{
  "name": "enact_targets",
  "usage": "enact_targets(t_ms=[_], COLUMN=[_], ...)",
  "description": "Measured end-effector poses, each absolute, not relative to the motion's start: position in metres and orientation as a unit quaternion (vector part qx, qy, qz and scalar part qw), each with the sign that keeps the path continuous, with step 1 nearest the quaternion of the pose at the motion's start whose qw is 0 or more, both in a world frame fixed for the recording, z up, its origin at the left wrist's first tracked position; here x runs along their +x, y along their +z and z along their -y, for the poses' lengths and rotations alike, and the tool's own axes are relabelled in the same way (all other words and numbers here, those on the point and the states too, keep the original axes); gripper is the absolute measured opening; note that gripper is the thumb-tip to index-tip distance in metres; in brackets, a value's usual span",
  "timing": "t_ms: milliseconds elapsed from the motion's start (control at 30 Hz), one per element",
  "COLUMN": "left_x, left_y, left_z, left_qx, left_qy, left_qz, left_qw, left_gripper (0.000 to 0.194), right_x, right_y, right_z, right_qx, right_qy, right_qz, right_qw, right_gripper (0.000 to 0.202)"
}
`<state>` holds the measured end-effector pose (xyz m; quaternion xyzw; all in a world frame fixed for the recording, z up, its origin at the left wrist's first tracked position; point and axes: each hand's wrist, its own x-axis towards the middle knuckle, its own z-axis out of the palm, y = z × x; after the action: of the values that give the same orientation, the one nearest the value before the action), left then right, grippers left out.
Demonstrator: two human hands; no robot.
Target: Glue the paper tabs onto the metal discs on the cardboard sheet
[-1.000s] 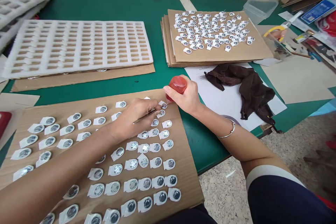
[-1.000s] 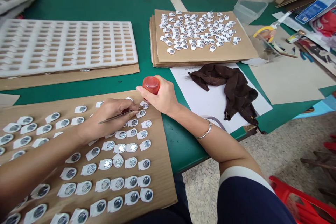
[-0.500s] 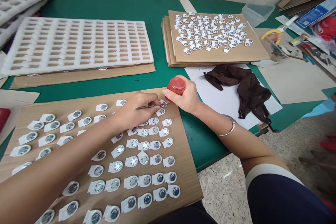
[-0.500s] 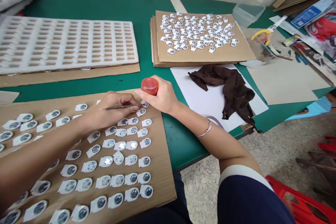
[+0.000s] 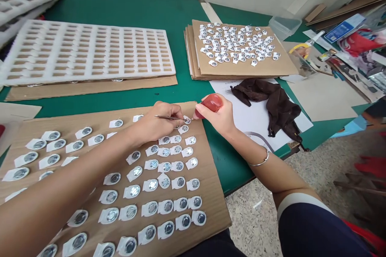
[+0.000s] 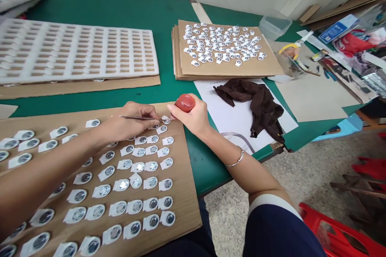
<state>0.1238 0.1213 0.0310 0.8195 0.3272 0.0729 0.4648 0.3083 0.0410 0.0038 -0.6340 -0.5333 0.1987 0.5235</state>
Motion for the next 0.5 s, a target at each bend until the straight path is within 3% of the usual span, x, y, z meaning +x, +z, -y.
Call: enact_targets(t_ms=[167, 500], left_x=[0.1228, 0.1236], left_y=[0.0263, 0.0298], left_z=[-0.1226, -0.1219], left_qx=[0.823, 0.826], left_qy=[0.092, 0.082], left_qz=[-0.312, -0.312], left_qw=[0.465, 0.463], left_gripper=[0.015, 0.012], right_x=[0.3103, 0.3046], right_y=[0.0018, 0.0003], right_z=[-0.0393, -0.0354], right_qx=[-0.630, -0.588], right_qy=[0.173, 0.179], right_qz=[0.488, 0.526], right_qw=[0.578, 0.588], right_gripper=[0.037, 0.027])
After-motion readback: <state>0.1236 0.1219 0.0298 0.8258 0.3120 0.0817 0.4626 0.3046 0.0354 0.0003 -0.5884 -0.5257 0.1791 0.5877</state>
